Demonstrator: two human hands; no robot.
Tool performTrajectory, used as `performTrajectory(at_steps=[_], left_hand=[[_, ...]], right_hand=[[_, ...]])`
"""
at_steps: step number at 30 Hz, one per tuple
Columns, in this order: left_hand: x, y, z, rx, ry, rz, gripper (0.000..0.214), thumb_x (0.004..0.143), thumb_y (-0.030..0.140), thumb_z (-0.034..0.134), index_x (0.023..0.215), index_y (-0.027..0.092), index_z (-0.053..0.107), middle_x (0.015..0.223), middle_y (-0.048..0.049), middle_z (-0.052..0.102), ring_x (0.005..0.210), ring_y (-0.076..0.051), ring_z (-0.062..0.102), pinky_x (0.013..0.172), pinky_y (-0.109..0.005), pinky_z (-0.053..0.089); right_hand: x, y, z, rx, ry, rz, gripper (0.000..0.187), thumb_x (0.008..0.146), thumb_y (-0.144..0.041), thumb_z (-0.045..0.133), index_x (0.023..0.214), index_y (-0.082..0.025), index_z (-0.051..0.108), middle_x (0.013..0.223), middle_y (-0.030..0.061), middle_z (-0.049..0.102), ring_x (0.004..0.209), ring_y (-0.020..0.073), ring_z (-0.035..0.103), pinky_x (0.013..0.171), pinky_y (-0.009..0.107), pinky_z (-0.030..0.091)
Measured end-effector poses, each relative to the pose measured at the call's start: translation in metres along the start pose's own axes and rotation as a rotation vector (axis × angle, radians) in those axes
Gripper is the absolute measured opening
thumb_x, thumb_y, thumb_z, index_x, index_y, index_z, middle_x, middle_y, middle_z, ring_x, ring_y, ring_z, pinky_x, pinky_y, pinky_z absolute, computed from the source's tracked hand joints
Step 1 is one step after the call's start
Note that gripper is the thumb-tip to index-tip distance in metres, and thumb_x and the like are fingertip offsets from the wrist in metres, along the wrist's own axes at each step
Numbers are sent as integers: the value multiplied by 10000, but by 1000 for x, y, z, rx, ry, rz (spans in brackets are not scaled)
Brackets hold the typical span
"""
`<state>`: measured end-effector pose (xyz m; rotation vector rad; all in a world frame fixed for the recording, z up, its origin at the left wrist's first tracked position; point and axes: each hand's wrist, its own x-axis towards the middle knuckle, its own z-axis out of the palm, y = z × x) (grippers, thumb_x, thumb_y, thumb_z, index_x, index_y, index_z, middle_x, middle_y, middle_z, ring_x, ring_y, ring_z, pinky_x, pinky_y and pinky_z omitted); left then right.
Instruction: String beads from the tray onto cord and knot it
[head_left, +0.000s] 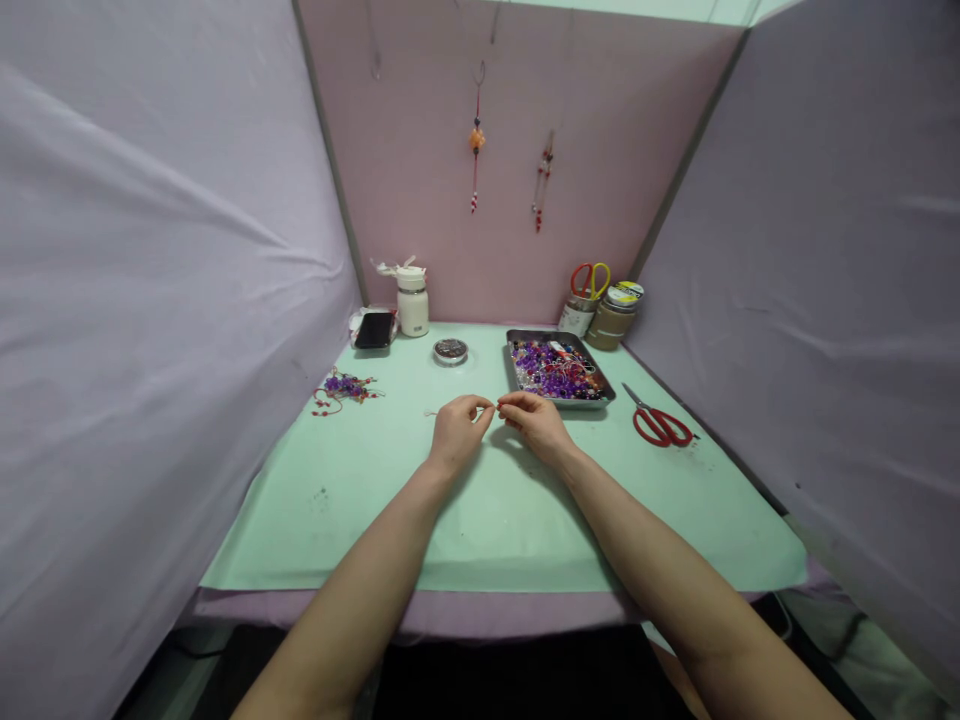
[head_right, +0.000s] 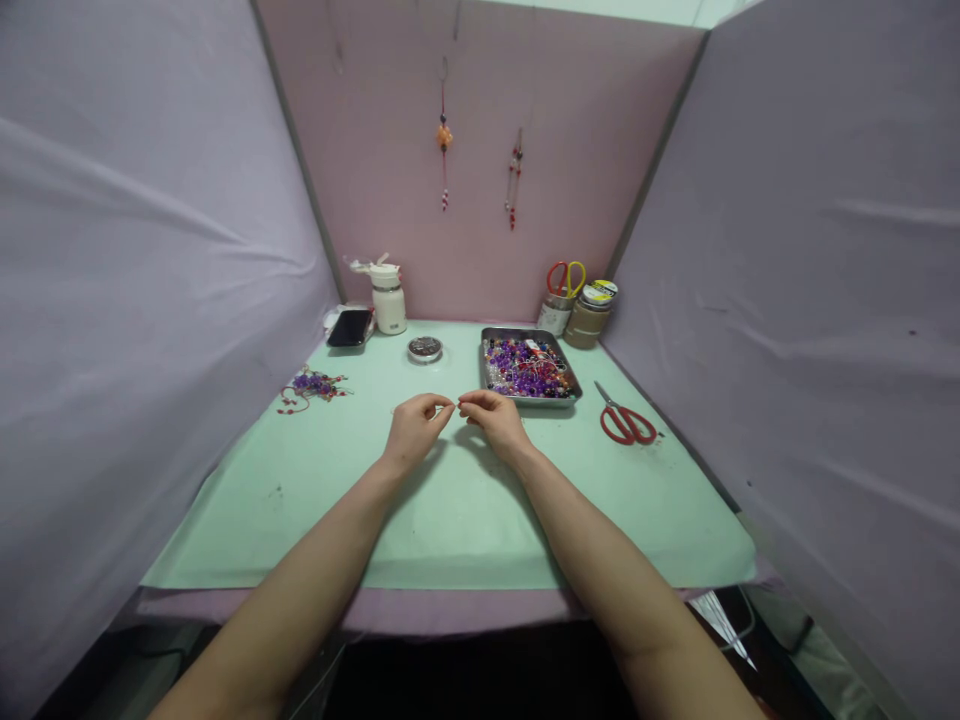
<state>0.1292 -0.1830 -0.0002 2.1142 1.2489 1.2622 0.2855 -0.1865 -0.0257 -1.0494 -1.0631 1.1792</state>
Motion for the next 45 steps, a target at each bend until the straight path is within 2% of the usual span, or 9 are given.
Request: performTrajectory(at_steps=[23, 28, 32, 40, 45], left_hand=[[-1, 2, 0, -21, -23, -41, 146, 799, 229, 583, 781, 167, 714, 690, -19, 654, 622, -119, 510, 649, -243, 389], [0, 2, 0, -114, -54, -125, 171, 787, 284, 592, 768, 162, 710, 618, 4, 596, 575, -110, 455, 598, -239, 356], [1, -1, 2, -208, -91, -233, 239, 771, 366, 597, 792, 154, 705, 560, 29, 528, 546, -110, 413, 557, -242, 333], [3, -3, 2, -317, -128, -292, 337, 808, 452, 509, 771, 156, 664, 652, 5, 587, 618, -131, 492, 605, -251, 373], [4, -6, 3, -339, -170, -344, 409, 806, 517, 488, 753, 150, 661, 633, -4, 577, 612, -140, 491, 571, -254, 367]], right_hand=[[-2, -2, 2, -112, -9, -101, 164, 636, -290, 730, 769, -198, 702, 686, -8, 654, 640, 116, 547, 640, 268, 423], [-4, -6, 4, -120, -15, -142, 196, 644, -295, 735, 800, -192, 675, 709, -6, 645, 653, 121, 556, 650, 273, 439], [-4, -7, 5, -126, -11, -214, 258, 646, -305, 745, 856, -201, 635, 757, 2, 645, 716, 143, 590, 721, 304, 473], [-7, -8, 6, -216, -7, -293, 268, 688, -299, 711, 914, -208, 599, 803, 17, 635, 748, 157, 602, 710, 311, 483], [-8, -7, 7, -290, -14, -326, 265, 719, -315, 685, 944, -210, 592, 814, 21, 642, 743, 161, 603, 687, 312, 474]])
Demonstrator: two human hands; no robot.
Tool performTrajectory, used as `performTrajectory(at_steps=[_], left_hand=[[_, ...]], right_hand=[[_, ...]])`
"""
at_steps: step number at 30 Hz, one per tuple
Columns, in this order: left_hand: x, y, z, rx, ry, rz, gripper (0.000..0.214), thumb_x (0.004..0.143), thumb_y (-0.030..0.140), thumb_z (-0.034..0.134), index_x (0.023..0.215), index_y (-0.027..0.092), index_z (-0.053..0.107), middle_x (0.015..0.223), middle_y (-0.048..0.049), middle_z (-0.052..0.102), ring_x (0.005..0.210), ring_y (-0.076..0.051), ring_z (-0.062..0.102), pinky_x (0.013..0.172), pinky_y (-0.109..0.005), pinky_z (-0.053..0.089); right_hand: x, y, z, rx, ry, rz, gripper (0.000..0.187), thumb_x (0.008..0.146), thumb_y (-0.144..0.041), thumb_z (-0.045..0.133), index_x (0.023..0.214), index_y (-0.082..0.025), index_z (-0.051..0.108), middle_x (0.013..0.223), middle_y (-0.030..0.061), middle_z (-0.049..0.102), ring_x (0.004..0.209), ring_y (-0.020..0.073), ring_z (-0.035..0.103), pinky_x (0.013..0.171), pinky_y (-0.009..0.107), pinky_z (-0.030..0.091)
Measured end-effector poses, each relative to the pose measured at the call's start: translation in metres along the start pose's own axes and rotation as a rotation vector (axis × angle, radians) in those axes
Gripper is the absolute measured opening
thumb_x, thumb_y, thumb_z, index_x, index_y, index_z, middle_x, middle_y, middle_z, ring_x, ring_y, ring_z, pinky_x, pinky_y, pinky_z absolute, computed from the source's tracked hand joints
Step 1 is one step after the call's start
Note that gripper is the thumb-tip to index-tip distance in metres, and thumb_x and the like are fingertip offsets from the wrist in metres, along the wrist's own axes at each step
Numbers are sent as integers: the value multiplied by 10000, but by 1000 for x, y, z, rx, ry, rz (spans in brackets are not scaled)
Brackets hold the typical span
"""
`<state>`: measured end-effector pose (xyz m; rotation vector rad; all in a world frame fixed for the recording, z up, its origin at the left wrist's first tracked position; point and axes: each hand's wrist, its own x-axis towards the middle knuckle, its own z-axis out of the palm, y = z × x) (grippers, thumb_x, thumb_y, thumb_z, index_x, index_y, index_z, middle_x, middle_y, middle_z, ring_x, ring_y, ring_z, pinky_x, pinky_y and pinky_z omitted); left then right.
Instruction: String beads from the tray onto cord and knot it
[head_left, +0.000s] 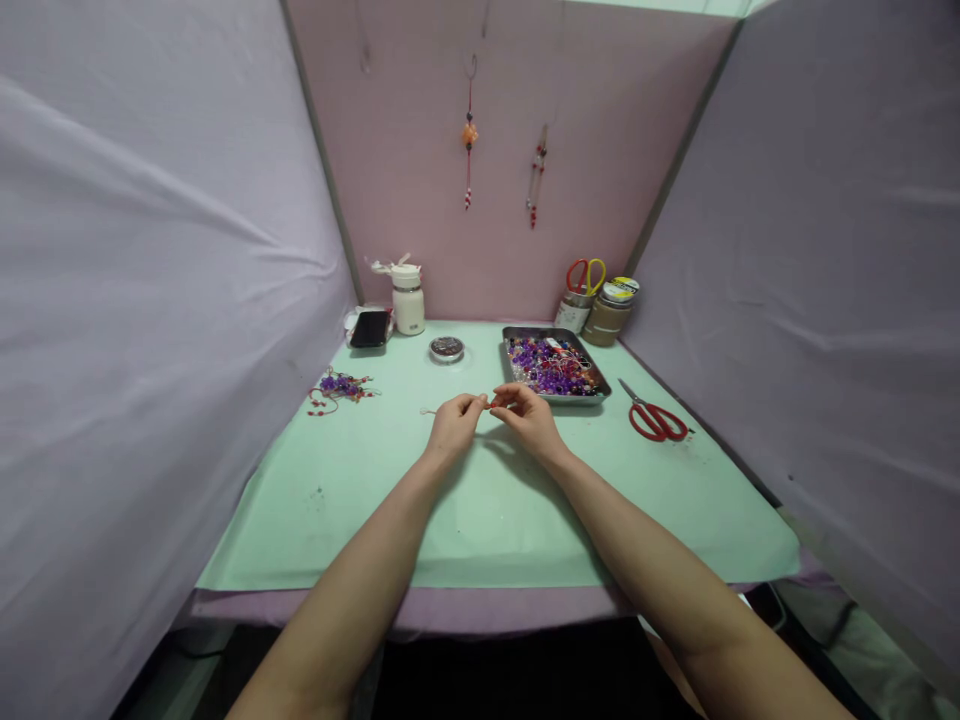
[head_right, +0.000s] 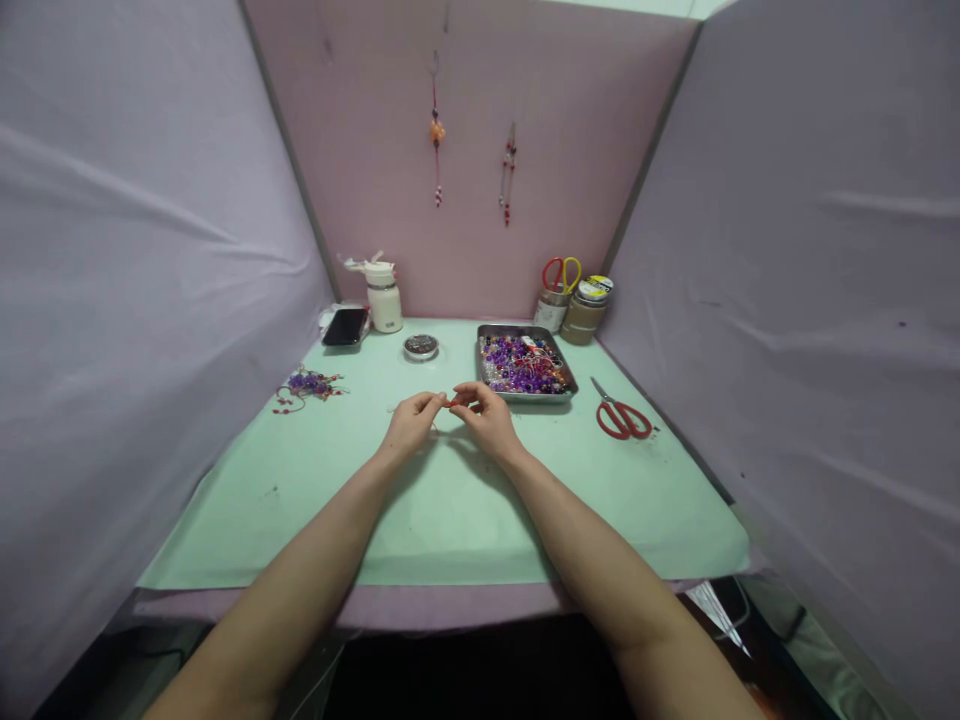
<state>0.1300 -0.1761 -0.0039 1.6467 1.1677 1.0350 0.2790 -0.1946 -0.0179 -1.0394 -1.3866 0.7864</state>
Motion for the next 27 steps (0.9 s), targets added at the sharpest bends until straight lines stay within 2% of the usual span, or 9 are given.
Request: performTrajectory(at_steps=[5, 11, 16, 23, 27], left_hand=[[0, 1, 0, -60, -75, -71, 449, 758, 561, 543, 748, 130, 671, 627, -11, 572, 558, -127, 481, 528, -255, 361], [-3, 4, -2, -170, -152, -169, 450, 702, 575, 616, 706, 126, 638, 505, 41, 430, 409, -71, 361, 443, -240, 267], [-3, 5, -2, -274, -128, -232, 433, 667, 568, 663, 676, 138, 613, 487, 61, 372, 368, -52, 312, 407, -241, 204], [-2, 3, -2, -299, -132, -234, 412, 657, 541, 686, 699, 136, 624, 516, 66, 380, 399, -47, 320, 420, -232, 269], [2, 1, -8, -388, -186, -236, 399, 657, 517, 701, 725, 132, 620, 625, 19, 511, 504, -62, 450, 528, -227, 398]], right_hand=[[-2, -2, 1, -83, -2, -48, 252, 738, -332, 671, 946, -212, 594, 847, 25, 649, 768, 162, 601, 681, 303, 462], [-4, -4, 0, -107, -32, -70, 247, 756, -331, 654, 966, -213, 600, 876, 32, 645, 778, 161, 591, 686, 302, 463], [-2, -4, -1, -66, -36, -23, 296, 739, -350, 674, 996, -219, 605, 931, 39, 654, 812, 165, 597, 707, 305, 477], [-1, -5, -4, -100, -43, -9, 189, 787, -384, 609, 756, -201, 644, 781, 31, 645, 747, 168, 576, 690, 294, 441], [3, -5, -9, -54, 98, 8, 205, 785, -406, 610, 756, -203, 599, 695, -2, 568, 642, 140, 489, 621, 277, 397]])
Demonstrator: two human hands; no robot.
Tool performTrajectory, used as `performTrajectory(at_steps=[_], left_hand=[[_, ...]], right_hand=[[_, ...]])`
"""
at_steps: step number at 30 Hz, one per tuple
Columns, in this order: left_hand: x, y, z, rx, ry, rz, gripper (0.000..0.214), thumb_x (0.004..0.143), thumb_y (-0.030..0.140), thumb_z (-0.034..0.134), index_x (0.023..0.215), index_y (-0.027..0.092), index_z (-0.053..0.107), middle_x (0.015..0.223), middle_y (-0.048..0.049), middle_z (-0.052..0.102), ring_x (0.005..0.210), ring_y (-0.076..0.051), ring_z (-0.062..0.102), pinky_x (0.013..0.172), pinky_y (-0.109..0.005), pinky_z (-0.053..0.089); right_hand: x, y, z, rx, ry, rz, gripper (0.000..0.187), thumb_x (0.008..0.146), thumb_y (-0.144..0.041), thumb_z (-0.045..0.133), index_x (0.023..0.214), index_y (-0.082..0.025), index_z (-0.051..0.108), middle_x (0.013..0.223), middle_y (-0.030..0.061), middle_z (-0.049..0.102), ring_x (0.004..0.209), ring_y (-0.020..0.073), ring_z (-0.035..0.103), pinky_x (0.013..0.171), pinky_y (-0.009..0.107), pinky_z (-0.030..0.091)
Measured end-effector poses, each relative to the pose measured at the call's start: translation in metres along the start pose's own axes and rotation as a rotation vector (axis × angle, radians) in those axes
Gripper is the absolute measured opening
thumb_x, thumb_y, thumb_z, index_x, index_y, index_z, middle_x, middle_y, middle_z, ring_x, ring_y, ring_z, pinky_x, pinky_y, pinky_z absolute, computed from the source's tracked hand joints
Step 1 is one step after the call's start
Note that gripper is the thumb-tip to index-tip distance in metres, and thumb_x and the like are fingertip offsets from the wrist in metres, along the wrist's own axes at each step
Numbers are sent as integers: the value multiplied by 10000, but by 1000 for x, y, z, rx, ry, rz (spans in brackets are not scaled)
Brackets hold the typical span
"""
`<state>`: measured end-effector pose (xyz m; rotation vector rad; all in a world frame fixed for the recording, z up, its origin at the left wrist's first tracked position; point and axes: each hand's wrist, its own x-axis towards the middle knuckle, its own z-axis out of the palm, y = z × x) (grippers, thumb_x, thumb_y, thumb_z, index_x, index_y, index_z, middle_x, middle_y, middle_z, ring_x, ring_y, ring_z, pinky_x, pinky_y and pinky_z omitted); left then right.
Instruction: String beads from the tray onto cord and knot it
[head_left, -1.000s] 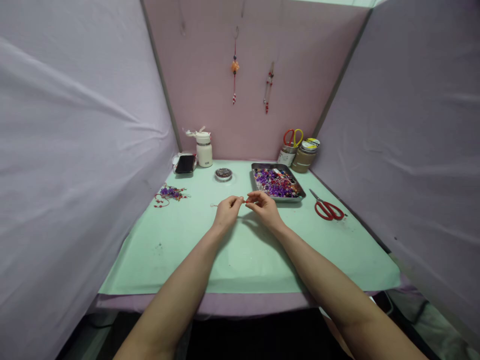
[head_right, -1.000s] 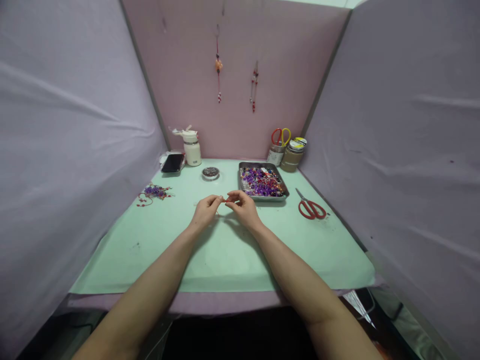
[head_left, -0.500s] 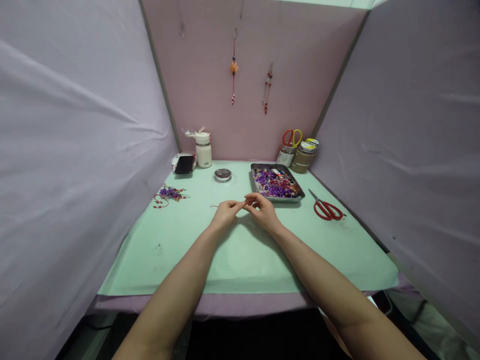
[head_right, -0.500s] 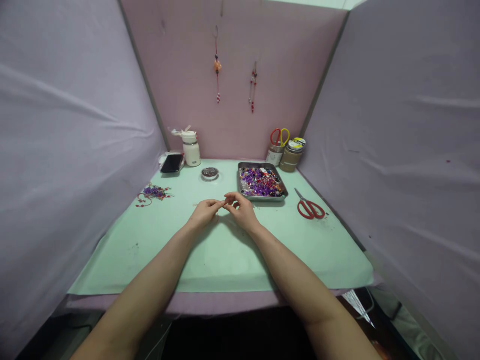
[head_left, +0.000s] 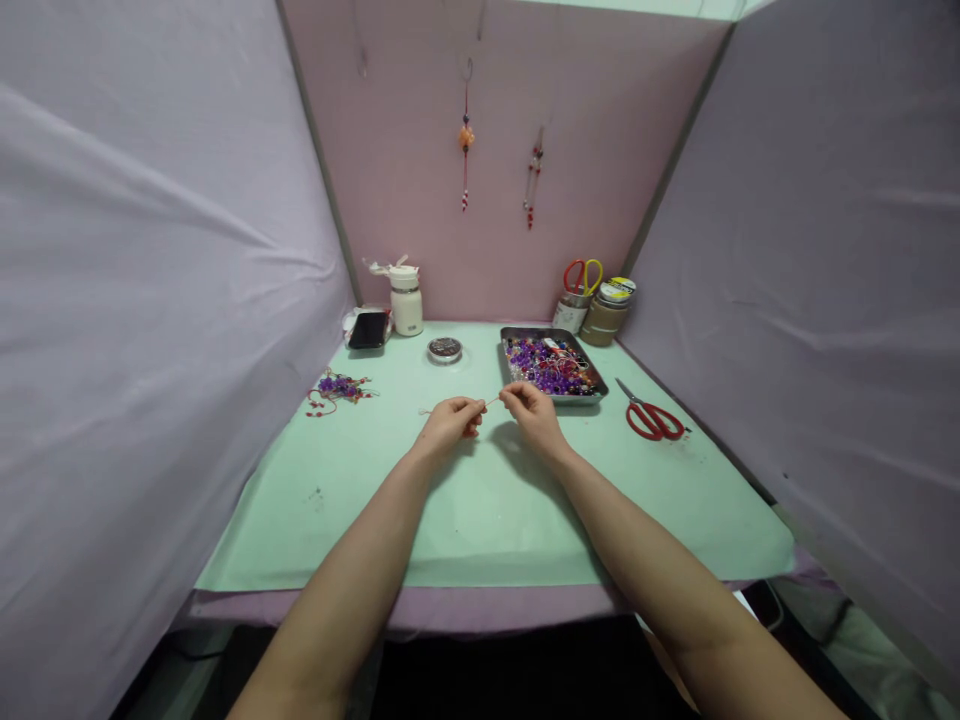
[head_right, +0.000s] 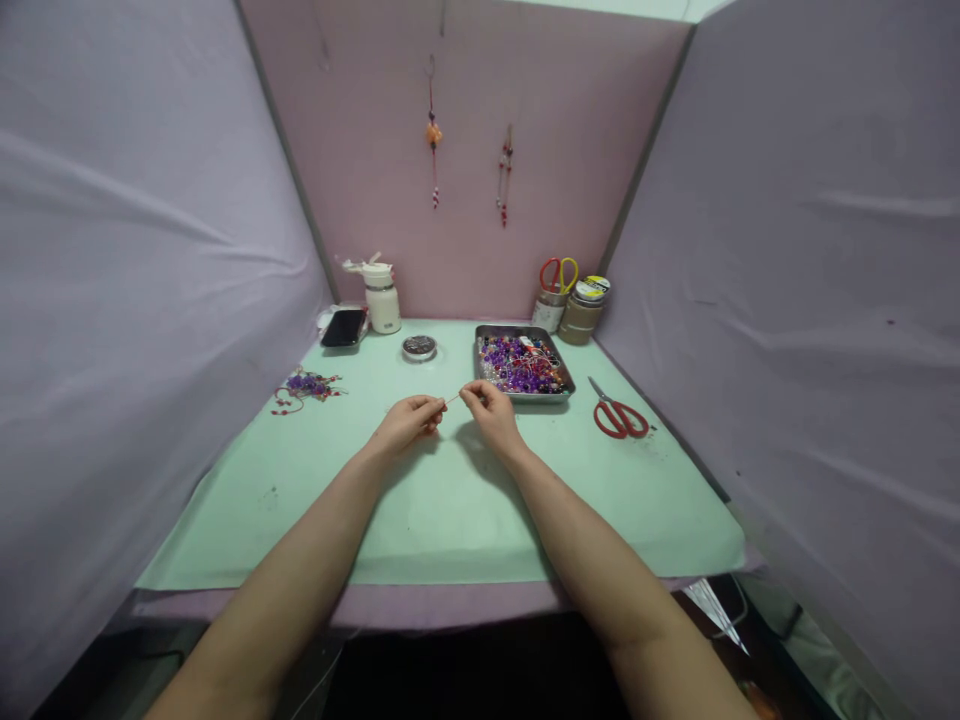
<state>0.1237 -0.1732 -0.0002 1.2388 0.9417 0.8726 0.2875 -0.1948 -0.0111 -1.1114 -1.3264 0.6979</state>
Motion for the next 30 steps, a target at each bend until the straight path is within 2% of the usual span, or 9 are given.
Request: performTrajectory(at_steps=[4, 10, 17, 21, 23, 25, 27, 30], left_hand=[[-1, 7, -9, -44, -20, -34, 392, 669, 500, 709, 765, 131, 616, 714, -11, 577, 583, -68, 510, 643, -243, 458], [-2, 13, -16, -82, -41, -75, 380, 656, 471, 734, 759, 128, 607, 669, 9, 535, 558, -54, 450, 586, -212, 434], [0, 12, -18, -86, -16, -81, 396, 622, 474, 756, 746, 129, 610, 664, -2, 539, 559, -62, 455, 575, -219, 440], [-2, 15, -18, -77, 2, -93, 387, 619, 469, 754, 736, 131, 607, 657, 5, 532, 558, -61, 450, 583, -219, 435], [-3, 16, -18, -71, 6, -95, 387, 611, 466, 757, 733, 132, 606, 662, 8, 533, 559, -58, 447, 586, -217, 431], [-4, 16, -17, -59, 2, -84, 397, 601, 471, 762, 747, 133, 614, 682, 5, 545, 568, -59, 456, 600, -221, 435], [-4, 16, -16, -37, -8, -55, 406, 596, 476, 765, 772, 136, 630, 707, -4, 563, 583, -64, 469, 620, -230, 443], [-5, 13, -13, 10, -38, 4, 397, 602, 473, 762, 793, 142, 657, 736, -19, 587, 619, -78, 489, 650, -241, 447]], right_hand=[[8, -1, -10, 130, 225, 24, 232, 791, -432, 599, 792, -206, 545, 621, -34, 471, 559, 117, 402, 542, 260, 344], [22, 6, -30, 152, 521, -10, 291, 791, -491, 572, 813, -211, 494, 636, -39, 455, 555, 110, 407, 528, 253, 346], [32, 9, -50, 186, 741, -81, 279, 856, -506, 465, 840, -244, 372, 675, -46, 439, 548, 110, 421, 525, 257, 361], [34, 5, -60, 197, 859, -170, 236, 896, -471, 406, 850, -249, 340, 707, -39, 432, 578, 112, 446, 560, 261, 395], [32, 2, -63, 178, 886, -226, 212, 904, -448, 392, 854, -245, 355, 733, -27, 441, 603, 118, 456, 583, 271, 408], [28, -3, -64, 109, 849, -281, 195, 896, -425, 406, 857, -235, 396, 757, -10, 456, 660, 134, 484, 638, 294, 428], [22, -10, -62, -26, 761, -339, 180, 869, -400, 451, 865, -220, 456, 821, 19, 488, 779, 163, 524, 744, 336, 444], [12, -20, -52, -212, 603, -437, 192, 828, -380, 509, 925, -215, 528, 1043, 76, 524, 1044, 233, 514, 902, 417, 414]])
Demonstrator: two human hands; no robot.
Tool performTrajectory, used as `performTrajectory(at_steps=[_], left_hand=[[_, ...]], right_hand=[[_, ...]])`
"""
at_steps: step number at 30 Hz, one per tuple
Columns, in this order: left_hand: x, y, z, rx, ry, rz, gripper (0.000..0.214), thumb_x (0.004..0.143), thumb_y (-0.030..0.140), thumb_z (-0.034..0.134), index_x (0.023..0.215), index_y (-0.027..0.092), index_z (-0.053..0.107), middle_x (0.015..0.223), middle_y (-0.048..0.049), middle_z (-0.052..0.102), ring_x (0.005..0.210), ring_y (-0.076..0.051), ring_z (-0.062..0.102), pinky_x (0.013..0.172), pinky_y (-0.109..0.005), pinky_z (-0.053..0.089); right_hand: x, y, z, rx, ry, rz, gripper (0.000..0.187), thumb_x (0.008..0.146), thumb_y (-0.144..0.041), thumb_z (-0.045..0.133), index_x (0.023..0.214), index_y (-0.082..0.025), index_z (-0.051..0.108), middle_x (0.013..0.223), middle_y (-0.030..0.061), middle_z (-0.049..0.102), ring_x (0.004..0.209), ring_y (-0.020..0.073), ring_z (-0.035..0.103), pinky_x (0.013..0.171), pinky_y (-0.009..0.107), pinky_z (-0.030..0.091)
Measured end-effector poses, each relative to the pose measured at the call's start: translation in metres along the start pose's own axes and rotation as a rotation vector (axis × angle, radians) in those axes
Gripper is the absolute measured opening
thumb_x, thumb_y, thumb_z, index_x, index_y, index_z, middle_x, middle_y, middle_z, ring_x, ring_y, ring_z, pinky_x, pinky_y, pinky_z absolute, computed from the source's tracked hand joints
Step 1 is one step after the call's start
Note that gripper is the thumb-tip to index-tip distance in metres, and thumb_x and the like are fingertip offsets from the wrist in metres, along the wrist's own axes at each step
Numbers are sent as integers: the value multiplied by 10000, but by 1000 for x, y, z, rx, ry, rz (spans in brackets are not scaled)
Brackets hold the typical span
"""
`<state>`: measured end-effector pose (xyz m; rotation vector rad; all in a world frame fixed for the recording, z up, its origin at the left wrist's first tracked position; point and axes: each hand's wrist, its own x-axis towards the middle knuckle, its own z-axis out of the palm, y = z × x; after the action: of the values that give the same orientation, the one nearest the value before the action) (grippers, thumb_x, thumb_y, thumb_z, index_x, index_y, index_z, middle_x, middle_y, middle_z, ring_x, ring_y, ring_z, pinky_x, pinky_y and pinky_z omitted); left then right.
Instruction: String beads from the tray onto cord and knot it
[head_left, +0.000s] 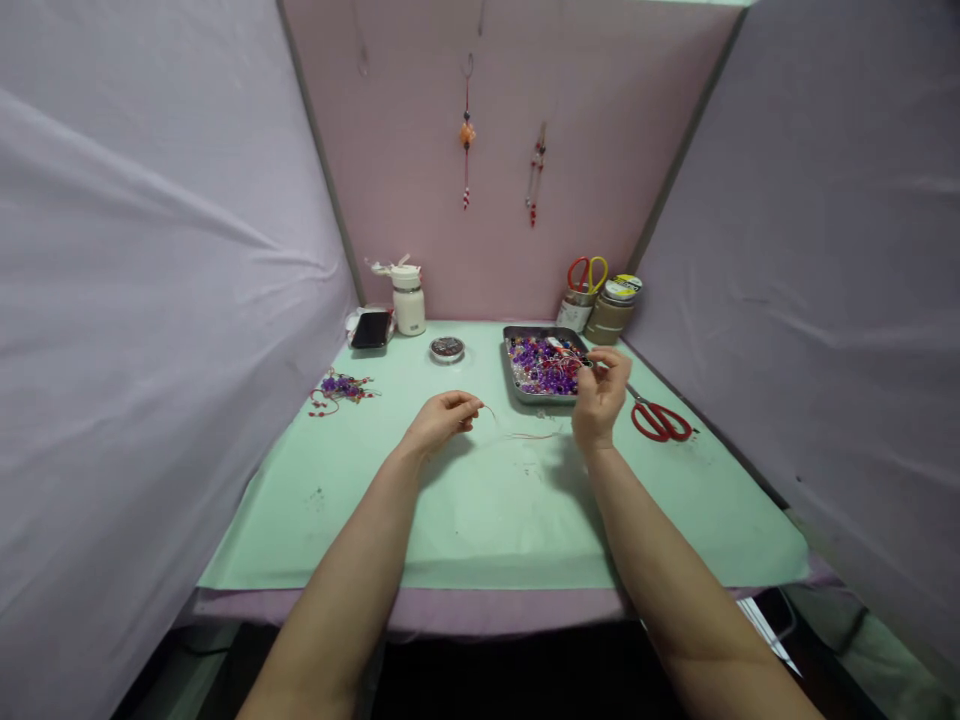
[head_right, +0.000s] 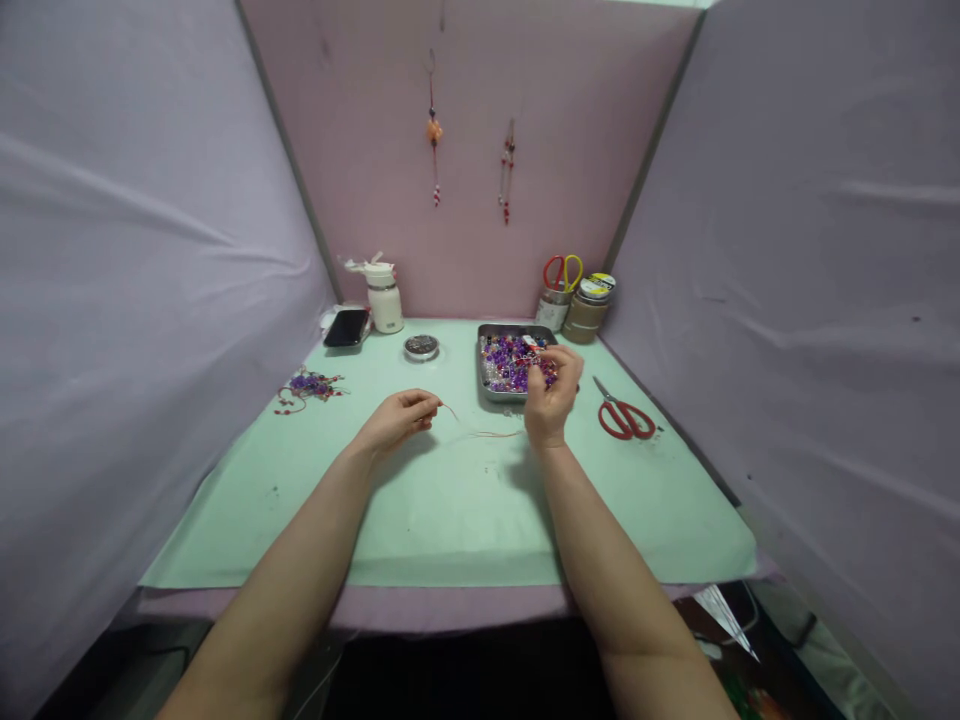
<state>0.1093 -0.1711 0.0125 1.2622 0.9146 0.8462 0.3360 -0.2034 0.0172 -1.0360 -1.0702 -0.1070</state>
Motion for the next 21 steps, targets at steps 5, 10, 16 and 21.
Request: performTrajectory(at_steps=[5, 10, 16, 21], left_hand=[[3, -5, 5, 61, 31, 84, 363, 594, 458, 763, 771, 150, 690, 774, -39, 642, 686, -108, 521, 674, -252, 447], [8, -9, 5, 58, 83, 192, 297, 606, 403, 763, 754, 151, 705, 729, -26, 662, 703, -118, 550, 699, -262, 441], [7, -8, 6, -10, 89, 101, 311, 637, 407, 757, 793, 140, 724, 782, -51, 687, 675, -105, 560, 734, -285, 480], [2, -7, 10, -193, -34, -35, 328, 718, 402, 720, 880, 116, 709, 887, -107, 703, 725, -123, 621, 789, -307, 512]], right_hand=[[-28, -15, 22, 269, -582, 185, 203, 844, -366, 539, 995, -230, 548, 1042, 86, 588, 1018, 226, 568, 929, 422, 437], [-50, -18, 38, 447, -847, 508, 290, 742, -382, 678, 933, -225, 525, 907, 41, 627, 870, 186, 619, 787, 351, 501], [-43, -18, 31, 320, -789, 510, 228, 778, -418, 635, 783, -195, 586, 626, -16, 567, 574, 117, 507, 589, 279, 438], [-41, -15, 30, 312, -757, 518, 235, 777, -420, 631, 753, -190, 584, 568, -27, 543, 519, 108, 465, 534, 263, 379]])
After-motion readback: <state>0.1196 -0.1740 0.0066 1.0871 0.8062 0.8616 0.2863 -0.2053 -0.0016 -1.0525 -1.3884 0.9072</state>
